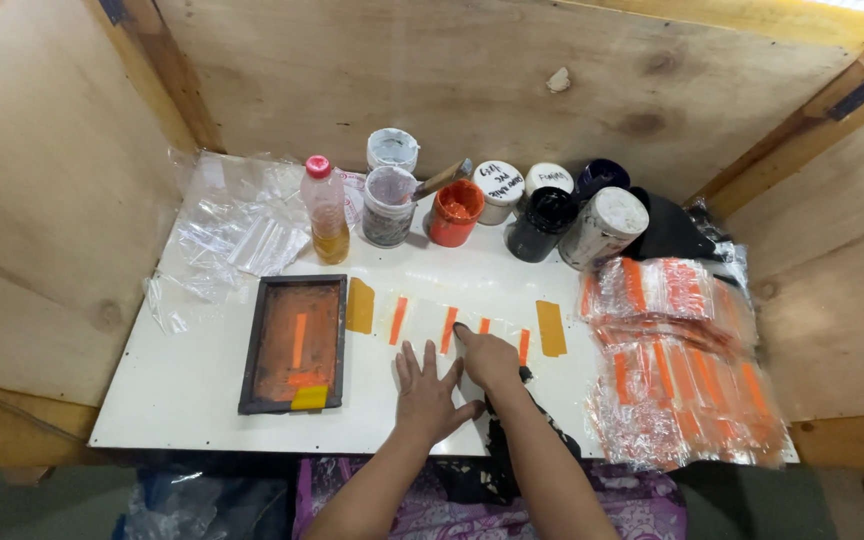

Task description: Arranging and inspecting small orange strips on a workbench, likely checking for ink dryness or color quality in a screen printing context.

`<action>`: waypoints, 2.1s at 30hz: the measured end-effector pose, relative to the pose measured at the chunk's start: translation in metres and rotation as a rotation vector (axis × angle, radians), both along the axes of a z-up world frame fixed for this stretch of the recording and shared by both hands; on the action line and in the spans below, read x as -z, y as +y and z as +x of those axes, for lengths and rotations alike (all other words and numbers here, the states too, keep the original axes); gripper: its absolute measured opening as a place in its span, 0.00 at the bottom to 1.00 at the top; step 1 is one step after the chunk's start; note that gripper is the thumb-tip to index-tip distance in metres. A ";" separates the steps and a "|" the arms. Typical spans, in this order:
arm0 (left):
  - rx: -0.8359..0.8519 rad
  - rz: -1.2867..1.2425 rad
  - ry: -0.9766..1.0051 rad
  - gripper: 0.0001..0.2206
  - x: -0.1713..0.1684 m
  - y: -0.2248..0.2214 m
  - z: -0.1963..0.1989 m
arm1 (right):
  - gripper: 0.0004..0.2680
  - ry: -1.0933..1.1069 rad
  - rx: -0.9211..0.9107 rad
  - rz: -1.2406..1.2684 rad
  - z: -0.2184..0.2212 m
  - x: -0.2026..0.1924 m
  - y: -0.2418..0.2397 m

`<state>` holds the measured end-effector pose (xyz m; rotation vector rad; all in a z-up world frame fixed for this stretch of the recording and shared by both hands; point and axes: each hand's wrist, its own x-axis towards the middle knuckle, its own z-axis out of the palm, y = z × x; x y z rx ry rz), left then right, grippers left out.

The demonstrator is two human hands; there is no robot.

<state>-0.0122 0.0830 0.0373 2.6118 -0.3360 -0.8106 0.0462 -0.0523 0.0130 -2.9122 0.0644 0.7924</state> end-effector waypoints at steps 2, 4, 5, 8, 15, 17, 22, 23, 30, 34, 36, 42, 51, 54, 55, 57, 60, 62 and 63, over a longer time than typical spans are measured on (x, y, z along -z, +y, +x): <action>0.010 0.013 -0.003 0.39 0.002 0.000 0.000 | 0.21 -0.010 0.021 0.012 0.007 0.009 -0.004; 0.019 0.025 -0.012 0.38 0.012 -0.003 0.001 | 0.21 -0.026 0.040 0.024 0.017 0.006 -0.003; 0.035 0.034 -0.019 0.39 0.023 -0.005 0.002 | 0.25 0.066 0.119 -0.008 0.024 0.000 0.001; 0.056 0.056 -0.040 0.39 0.035 -0.006 0.003 | 0.29 0.150 0.221 -0.019 0.038 -0.010 0.004; 0.039 -0.032 -0.217 0.35 0.062 -0.007 -0.003 | 0.30 0.147 0.309 0.090 0.029 -0.035 0.003; 0.035 -0.036 -0.305 0.35 0.077 -0.009 -0.003 | 0.25 0.097 0.311 0.138 0.021 -0.027 -0.009; 0.062 -0.113 -0.509 0.34 0.120 -0.016 -0.007 | 0.23 0.003 0.326 0.226 -0.012 -0.015 -0.045; 0.072 -0.126 -0.649 0.33 0.131 -0.018 -0.008 | 0.22 -0.003 0.316 0.245 -0.020 -0.016 -0.051; 0.073 -0.119 -0.281 0.34 0.087 -0.047 -0.022 | 0.21 0.052 0.345 0.236 -0.049 -0.032 -0.074; 0.048 -0.021 -0.315 0.37 0.090 -0.065 -0.021 | 0.21 0.036 0.370 0.248 -0.048 -0.020 -0.075; 0.017 0.035 -0.330 0.39 0.095 -0.070 -0.017 | 0.22 -0.005 0.372 0.257 -0.045 -0.013 -0.078; 0.012 -0.098 -0.082 0.36 0.019 -0.057 -0.013 | 0.19 -0.088 0.309 0.246 -0.045 -0.014 -0.076; 0.052 -0.035 -0.016 0.35 0.039 -0.067 -0.004 | 0.17 0.064 0.164 0.185 -0.023 0.010 -0.045; 0.085 0.011 -0.011 0.35 0.038 -0.067 -0.004 | 0.17 0.082 0.169 0.184 -0.019 0.006 -0.035; 0.086 0.012 -0.011 0.35 0.035 -0.067 -0.005 | 0.17 0.082 0.169 0.186 -0.016 0.010 -0.035; 0.107 0.037 -0.023 0.34 0.030 -0.066 -0.006 | 0.20 0.068 0.168 0.168 -0.010 0.017 -0.036; 0.106 -0.003 0.002 0.35 0.021 -0.060 -0.007 | 0.21 0.081 0.173 0.146 -0.004 0.005 -0.034; 0.116 0.013 -0.048 0.35 0.045 -0.066 -0.006 | 0.22 0.154 0.218 0.142 0.007 -0.012 -0.028; 0.124 0.028 -0.098 0.35 0.057 -0.069 -0.005 | 0.24 0.228 0.260 0.136 0.014 -0.021 -0.025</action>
